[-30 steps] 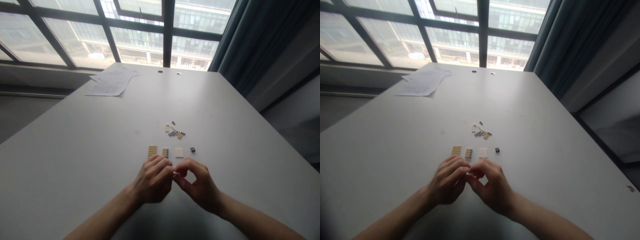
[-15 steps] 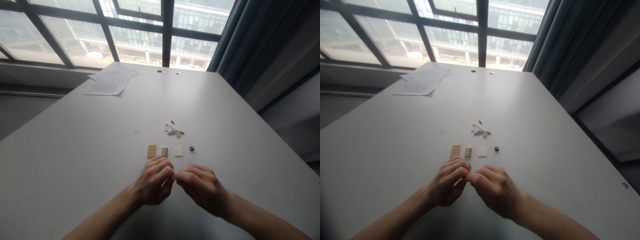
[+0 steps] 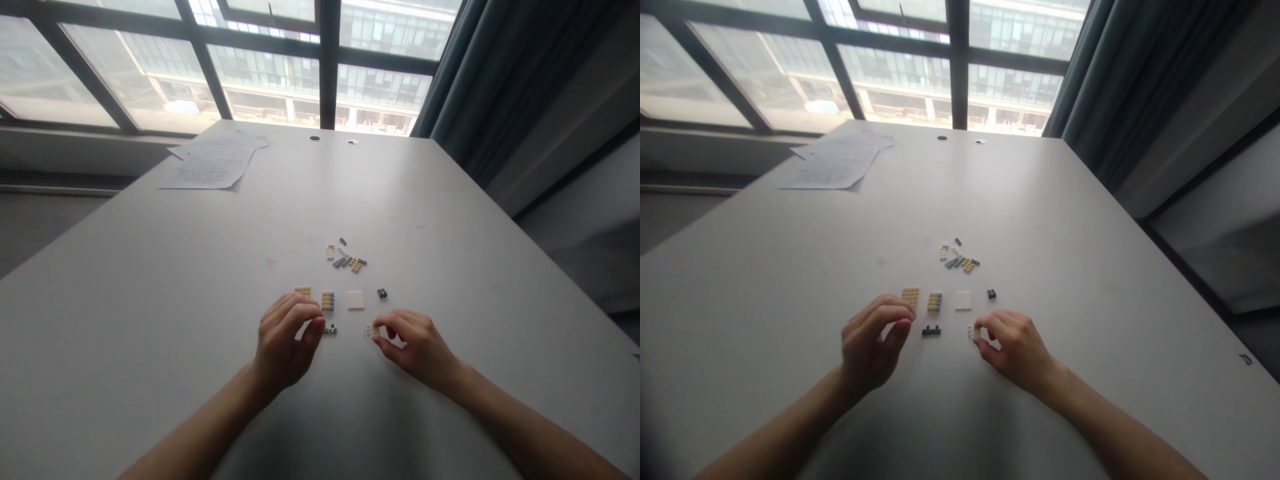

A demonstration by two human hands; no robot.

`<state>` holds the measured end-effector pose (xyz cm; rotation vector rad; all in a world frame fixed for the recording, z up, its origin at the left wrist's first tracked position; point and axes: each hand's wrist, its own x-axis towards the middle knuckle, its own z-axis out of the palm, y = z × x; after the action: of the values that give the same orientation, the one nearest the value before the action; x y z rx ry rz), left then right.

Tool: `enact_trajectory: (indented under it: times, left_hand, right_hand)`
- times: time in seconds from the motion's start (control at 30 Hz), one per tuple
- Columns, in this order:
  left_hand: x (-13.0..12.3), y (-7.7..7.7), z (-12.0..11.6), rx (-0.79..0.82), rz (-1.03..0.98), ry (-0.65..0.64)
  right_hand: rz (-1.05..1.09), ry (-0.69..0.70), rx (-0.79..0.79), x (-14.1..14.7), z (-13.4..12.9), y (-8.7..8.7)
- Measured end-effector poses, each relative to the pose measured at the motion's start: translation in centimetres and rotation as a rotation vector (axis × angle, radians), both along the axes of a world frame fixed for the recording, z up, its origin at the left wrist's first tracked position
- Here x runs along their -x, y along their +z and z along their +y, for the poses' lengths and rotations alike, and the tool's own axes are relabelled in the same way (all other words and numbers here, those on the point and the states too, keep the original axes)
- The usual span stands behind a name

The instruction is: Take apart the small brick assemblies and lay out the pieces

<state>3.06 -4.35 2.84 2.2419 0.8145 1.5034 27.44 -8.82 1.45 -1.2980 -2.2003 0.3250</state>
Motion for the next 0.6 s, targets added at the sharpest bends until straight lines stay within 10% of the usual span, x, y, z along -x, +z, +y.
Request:
enact_trajectory:
  times: [0.6]
  left_hand:
    - [0.4,0.0,1.6,0.130,0.032,0.307]
  right_hand:
    - [0.014,-0.093,0.187,2.5,1.0,-1.0]
